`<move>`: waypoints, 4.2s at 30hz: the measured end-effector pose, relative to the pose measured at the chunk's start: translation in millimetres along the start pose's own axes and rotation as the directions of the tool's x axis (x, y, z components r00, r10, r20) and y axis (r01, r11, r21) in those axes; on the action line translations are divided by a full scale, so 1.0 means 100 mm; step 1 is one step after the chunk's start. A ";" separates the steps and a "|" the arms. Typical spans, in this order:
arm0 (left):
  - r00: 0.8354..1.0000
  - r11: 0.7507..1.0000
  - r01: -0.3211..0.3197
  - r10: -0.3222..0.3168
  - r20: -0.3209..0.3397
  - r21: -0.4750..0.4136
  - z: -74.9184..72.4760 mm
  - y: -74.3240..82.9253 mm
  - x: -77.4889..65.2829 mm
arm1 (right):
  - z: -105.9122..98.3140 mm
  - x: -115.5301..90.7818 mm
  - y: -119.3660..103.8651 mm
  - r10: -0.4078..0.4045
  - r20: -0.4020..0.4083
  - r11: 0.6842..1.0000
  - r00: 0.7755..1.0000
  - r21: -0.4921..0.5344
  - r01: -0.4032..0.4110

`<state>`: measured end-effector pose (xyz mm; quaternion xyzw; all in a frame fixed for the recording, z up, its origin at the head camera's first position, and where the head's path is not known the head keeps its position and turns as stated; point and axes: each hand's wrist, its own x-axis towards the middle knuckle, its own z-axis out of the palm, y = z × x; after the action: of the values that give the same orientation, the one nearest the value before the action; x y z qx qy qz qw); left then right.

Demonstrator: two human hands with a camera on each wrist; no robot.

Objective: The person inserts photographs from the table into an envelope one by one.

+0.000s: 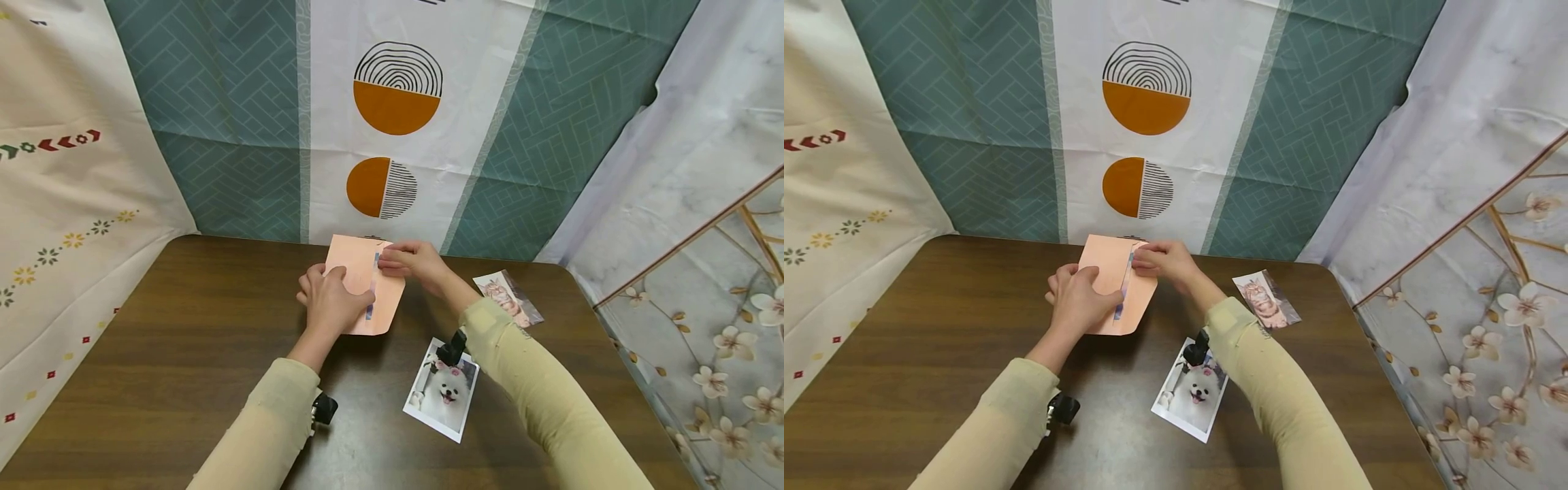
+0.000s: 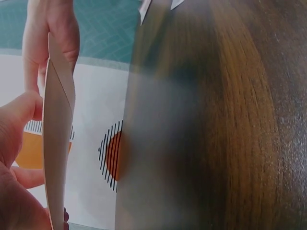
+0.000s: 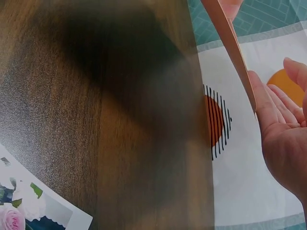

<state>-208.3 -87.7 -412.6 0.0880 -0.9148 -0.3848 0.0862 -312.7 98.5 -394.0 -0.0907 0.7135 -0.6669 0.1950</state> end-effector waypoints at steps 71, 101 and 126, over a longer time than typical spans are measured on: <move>1.000 0.998 -0.004 0.004 -0.008 0.059 0.04 -0.10 0.09 | -1.07 -1.86 0.97 -0.219 0.133 0.807 0.967 -0.532 0.256; 1.000 0.997 0.006 -0.006 0.004 0.078 0.06 -0.09 0.07 | -0.89 -1.49 0.97 -0.234 0.130 0.739 0.963 -0.620 0.264; 1.000 0.995 0.007 -0.007 0.000 0.097 0.03 -0.10 0.08 | -1.01 -1.39 0.85 -0.183 0.140 0.580 0.973 -0.784 0.222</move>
<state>-216.3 -94.3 -421.2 0.0953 -0.9321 -0.3401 0.0802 -215.5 253.3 -452.5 -0.2631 0.9153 -0.2961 0.0728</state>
